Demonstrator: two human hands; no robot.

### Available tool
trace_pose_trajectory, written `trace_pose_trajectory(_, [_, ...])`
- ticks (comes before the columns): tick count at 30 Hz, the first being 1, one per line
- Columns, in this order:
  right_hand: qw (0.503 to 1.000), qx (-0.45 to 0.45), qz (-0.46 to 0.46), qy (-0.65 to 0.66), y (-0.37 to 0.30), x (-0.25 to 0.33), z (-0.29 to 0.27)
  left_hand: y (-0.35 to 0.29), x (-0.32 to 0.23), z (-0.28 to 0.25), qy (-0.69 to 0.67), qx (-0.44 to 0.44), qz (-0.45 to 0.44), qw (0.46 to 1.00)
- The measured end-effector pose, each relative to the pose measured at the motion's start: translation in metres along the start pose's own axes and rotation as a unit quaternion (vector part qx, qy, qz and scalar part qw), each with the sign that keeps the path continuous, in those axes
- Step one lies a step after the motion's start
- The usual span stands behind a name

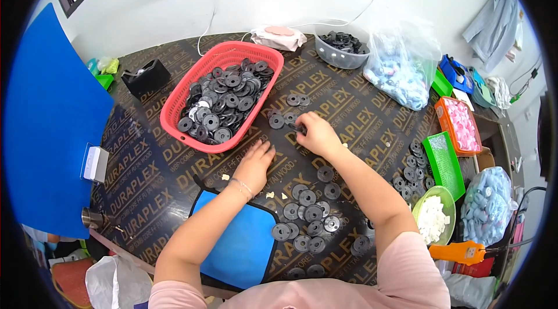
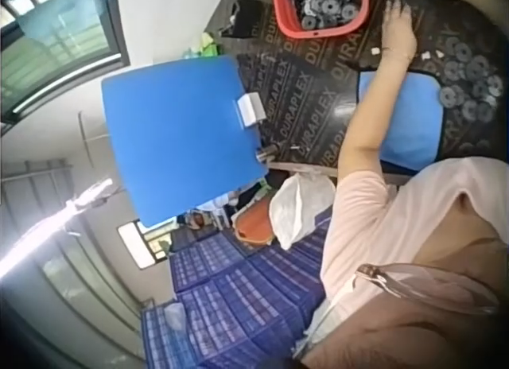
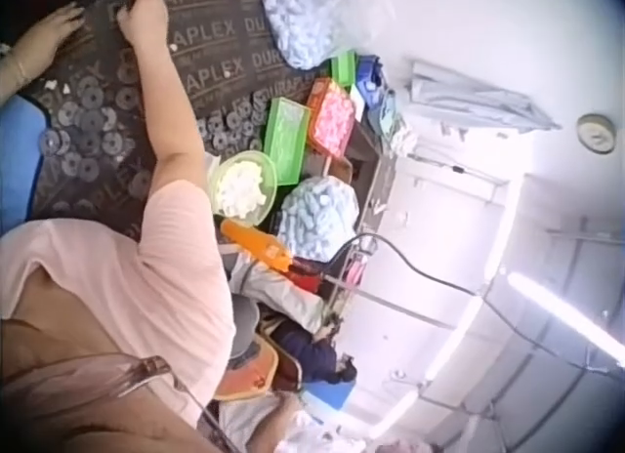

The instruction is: Sorting and gathering small plastic components into baskets and bags on a factory workbench.

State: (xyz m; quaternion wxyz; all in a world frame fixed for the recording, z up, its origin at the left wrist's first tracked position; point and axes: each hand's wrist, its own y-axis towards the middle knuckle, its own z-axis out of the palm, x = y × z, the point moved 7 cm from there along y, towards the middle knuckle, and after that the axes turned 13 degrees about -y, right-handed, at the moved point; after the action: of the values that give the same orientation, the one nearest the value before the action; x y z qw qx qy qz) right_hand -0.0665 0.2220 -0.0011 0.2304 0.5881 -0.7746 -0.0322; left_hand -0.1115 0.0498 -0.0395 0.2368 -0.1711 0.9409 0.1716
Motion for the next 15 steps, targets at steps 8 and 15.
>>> trace_pose_trajectory(8, [0.977, -0.072, 0.027, 0.198, 0.059, 0.010, -0.034, -0.003, -0.056, -0.102, 0.005, -0.029, 0.102, 0.994])
trace_pose_trajectory(15, [0.970, 0.022, -0.077, 0.229, 0.157, 0.062, -0.048, 0.033, -0.057, -0.146, 0.045, -0.163, 0.084, 0.982])
